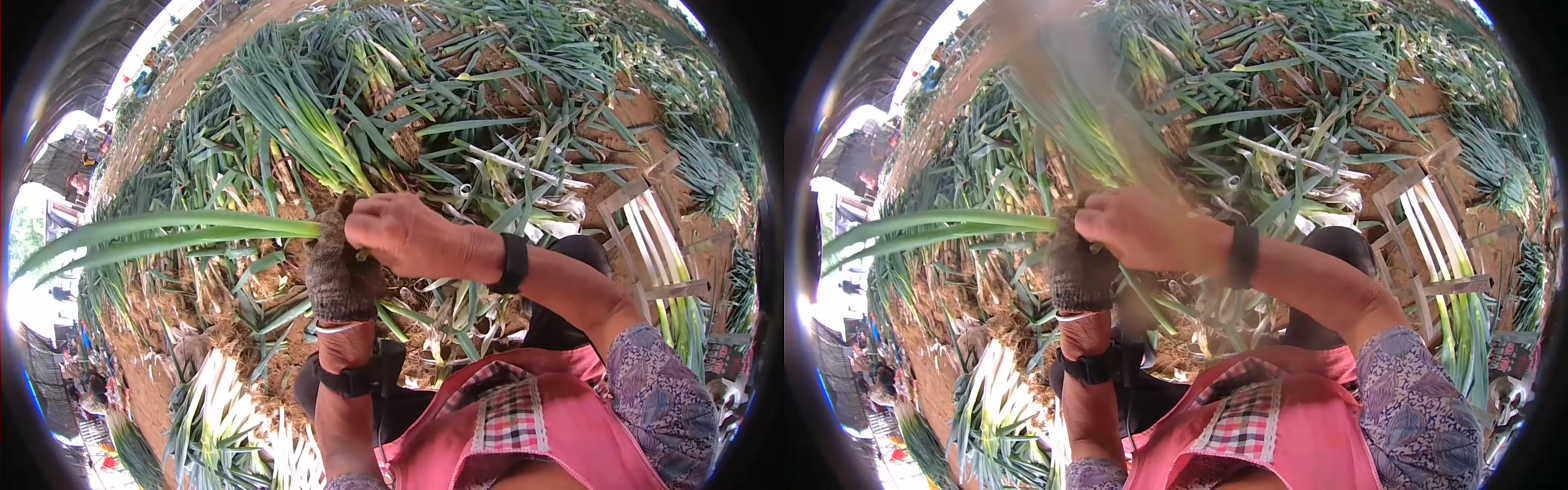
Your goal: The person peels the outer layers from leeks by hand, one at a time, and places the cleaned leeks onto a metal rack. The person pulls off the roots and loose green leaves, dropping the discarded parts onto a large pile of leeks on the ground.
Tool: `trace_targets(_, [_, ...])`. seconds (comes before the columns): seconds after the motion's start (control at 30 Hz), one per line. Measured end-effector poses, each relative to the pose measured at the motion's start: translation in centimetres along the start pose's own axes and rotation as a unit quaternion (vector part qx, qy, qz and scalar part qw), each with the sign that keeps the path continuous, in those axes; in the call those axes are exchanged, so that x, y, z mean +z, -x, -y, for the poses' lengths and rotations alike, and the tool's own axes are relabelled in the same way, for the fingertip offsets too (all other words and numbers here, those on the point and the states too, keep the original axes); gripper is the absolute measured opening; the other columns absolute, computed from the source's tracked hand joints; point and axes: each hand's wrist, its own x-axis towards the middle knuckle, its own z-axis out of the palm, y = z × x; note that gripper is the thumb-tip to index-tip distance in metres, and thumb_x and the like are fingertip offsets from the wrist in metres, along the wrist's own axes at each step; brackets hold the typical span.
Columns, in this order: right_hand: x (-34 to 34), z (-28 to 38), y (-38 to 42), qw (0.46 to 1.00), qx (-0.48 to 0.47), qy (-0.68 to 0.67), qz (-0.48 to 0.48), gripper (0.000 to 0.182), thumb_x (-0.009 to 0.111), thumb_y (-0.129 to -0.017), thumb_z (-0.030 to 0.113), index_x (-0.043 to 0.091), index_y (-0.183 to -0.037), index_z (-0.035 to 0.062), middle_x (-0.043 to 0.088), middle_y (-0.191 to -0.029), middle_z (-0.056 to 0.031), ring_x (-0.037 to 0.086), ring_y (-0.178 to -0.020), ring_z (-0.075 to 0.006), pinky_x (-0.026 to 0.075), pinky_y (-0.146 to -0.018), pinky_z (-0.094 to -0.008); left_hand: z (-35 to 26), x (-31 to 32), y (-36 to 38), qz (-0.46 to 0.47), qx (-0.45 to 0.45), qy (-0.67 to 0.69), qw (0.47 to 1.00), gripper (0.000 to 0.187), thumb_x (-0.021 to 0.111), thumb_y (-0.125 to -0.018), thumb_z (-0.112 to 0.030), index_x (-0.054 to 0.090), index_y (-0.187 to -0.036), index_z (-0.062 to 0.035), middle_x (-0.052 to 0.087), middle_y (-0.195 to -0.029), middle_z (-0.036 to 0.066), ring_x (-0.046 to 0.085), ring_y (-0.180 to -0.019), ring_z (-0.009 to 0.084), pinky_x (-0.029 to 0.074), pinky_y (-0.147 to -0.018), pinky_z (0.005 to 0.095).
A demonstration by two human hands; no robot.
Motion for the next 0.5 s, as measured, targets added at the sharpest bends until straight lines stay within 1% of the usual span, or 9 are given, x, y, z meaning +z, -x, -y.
trace_targets(0.07, [0.7,0.5,0.1,0.997,-0.015,0.069,0.008,0.021,0.062,-0.066,-0.002,0.047,-0.079,0.0043,0.051,-0.077,-0.008,0.055,-0.075,-0.0283,0.043,-0.062,-0.0371,-0.6,-0.1,0.0,-0.015,0.001,0.0,1.0,0.032,0.064,-0.081,-0.025,0.052,-0.103,-0.0047,0.059,-0.099,0.009,0.056,-0.1,0.0265,0.043,-0.089,0.0505])
trace_targets(0.2, [-0.3,1.4,0.6,0.994,-0.08,-0.058,-0.055,0.014,0.063,-0.071,0.003,0.051,-0.078,0.0052,0.05,-0.075,-0.0068,0.051,-0.068,-0.0264,0.043,-0.061,-0.036,-3.0,-0.4,-0.1,-0.082,0.022,0.027,0.996,0.032,0.065,-0.081,-0.026,0.052,-0.101,-0.0049,0.059,-0.098,0.009,0.056,-0.099,0.0268,0.042,-0.089,0.0533])
trace_targets(0.23, [-1.2,1.1,0.7,0.993,-0.079,-0.055,-0.06,0.013,0.064,-0.073,0.004,0.052,-0.079,0.0057,0.049,-0.073,-0.0057,0.05,-0.067,-0.0235,0.043,-0.06,-0.0337,-3.7,-0.6,-0.3,-0.103,0.031,0.033,0.994,0.032,0.065,-0.081,-0.026,0.052,-0.101,-0.005,0.059,-0.098,0.009,0.056,-0.099,0.0269,0.042,-0.09,0.054])
trace_targets(0.3, [-3.1,-1.0,1.5,0.993,-0.038,-0.007,-0.113,0.013,0.065,-0.074,0.004,0.053,-0.077,0.0058,0.048,-0.071,-0.0041,0.051,-0.067,-0.0176,0.043,-0.059,-0.0305,-5.2,-1.0,-0.8,-0.128,0.058,0.048,0.989,0.031,0.065,-0.08,-0.026,0.052,-0.1,-0.0051,0.059,-0.097,0.009,0.057,-0.098,0.0271,0.041,-0.09,0.0554])
trace_targets(0.33, [-5.6,-0.9,1.8,0.982,0.156,-0.059,-0.086,0.021,0.07,-0.07,0.01,0.055,-0.085,0.0083,0.054,-0.083,-0.0057,0.053,-0.074,-0.0153,0.044,-0.058,-0.0294,-5.8,-1.3,-1.1,-0.135,0.073,0.056,0.986,0.031,0.065,-0.08,-0.027,0.052,-0.099,-0.0051,0.059,-0.097,0.009,0.057,-0.098,0.0271,0.041,-0.09,0.0562])
trace_targets(0.37, [-6.7,-2.2,2.6,0.963,0.189,-0.105,-0.164,0.02,0.069,-0.073,0.009,0.054,-0.086,0.0075,0.053,-0.082,-0.0044,0.05,-0.069,-0.0116,0.042,-0.056,-0.0261,-6.4,-1.7,-1.2,-0.14,0.092,0.063,0.984,0.031,0.065,-0.08,-0.027,0.052,-0.098,-0.0054,0.059,-0.096,0.009,0.057,-0.098,0.0276,0.04,-0.09,0.0586])
trace_targets(0.4, [-8.4,-4.5,3.4,0.964,0.176,-0.087,-0.18,0.022,0.067,-0.073,0.005,0.053,-0.089,0.0072,0.053,-0.081,-0.0033,0.05,-0.069,-0.0092,0.043,-0.055,-0.0257,-6.9,-2.2,-1.2,-0.145,0.111,0.069,0.981,0.031,0.065,-0.08,-0.027,0.052,-0.097,-0.0057,0.06,-0.095,0.009,0.057,-0.099,0.028,0.039,-0.09,0.0611])
trace_targets(0.43, [-10.5,-4.4,3.9,0.934,0.262,-0.152,-0.191,0.024,0.066,-0.073,0.004,0.051,-0.092,0.0061,0.053,-0.084,-0.0022,0.052,-0.072,-0.0092,0.046,-0.059,-0.0261,-7.4,-2.6,-1.3,-0.149,0.129,0.076,0.977,0.031,0.066,-0.079,-0.028,0.052,-0.096,-0.0059,0.06,-0.094,0.009,0.057,-0.099,0.0284,0.037,-0.09,0.0635])
trace_targets(0.5, [-13.7,-7.9,6.6,0.905,0.296,-0.132,-0.275,0.027,0.066,-0.074,0.006,0.051,-0.096,0.0046,0.054,-0.087,-0.0042,0.056,-0.077,-0.0139,0.049,-0.064,-0.0275,-8.5,-3.3,-0.9,-0.127,0.146,0.1,0.976,0.023,0.063,-0.082,-0.025,0.056,-0.092,-0.0053,0.062,-0.089,0.009,0.059,-0.097,0.0288,0.039,-0.09,0.0624])
